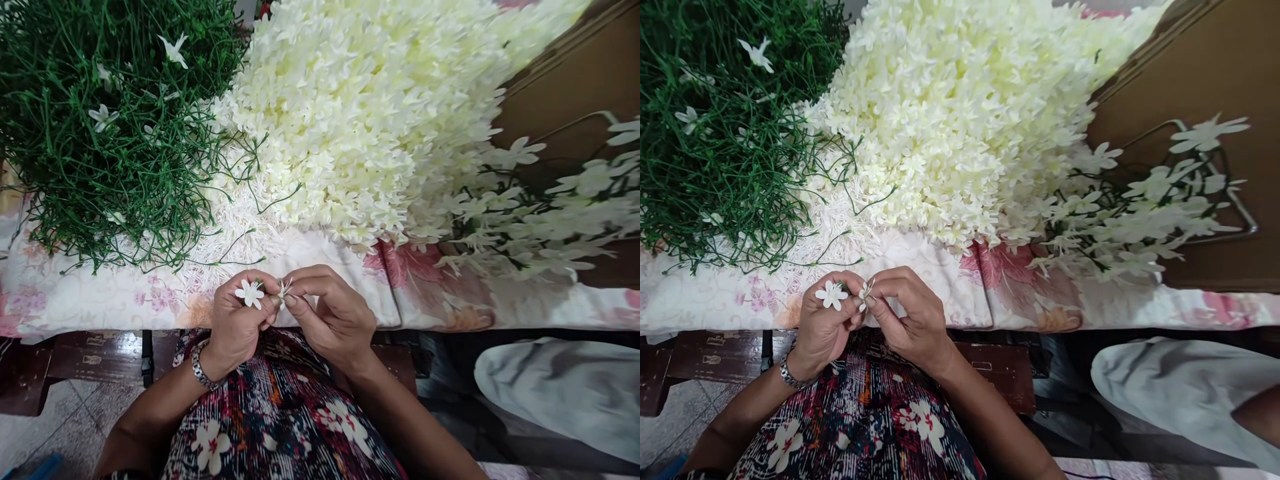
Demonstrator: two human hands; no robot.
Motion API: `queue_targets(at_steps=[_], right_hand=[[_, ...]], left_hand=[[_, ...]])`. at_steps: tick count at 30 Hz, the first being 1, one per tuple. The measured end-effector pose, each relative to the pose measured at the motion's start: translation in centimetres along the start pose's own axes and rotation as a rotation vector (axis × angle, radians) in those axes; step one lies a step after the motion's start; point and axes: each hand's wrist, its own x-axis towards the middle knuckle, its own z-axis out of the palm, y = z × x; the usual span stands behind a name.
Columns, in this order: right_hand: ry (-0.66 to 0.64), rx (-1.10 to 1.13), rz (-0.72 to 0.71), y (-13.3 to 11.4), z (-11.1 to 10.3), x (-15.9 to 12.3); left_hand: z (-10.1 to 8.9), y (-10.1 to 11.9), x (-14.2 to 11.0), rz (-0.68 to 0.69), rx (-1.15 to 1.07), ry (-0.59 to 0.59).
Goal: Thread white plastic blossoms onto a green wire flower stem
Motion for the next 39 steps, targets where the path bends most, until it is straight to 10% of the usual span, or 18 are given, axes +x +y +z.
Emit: queue_targets(at_steps=[18, 27, 39], right_hand=[[-0.204, -0.201, -0.204, -1.2, -2.0, 1.3], [-0.326, -0.149, -0.051, -1.4, -1.8, 1.5], [-0.199, -0.164, 0.077, -1.3, -2.3, 0.8]], left_hand=[[-0.8, 0.3, 0.0, 0.147, 0.084, -0.031], [-0.9, -0.1, -0.1, 0.404, 0.334, -0.027], [-1.2, 0.2, -0.5, 0.245, 0.354, -0.134]])
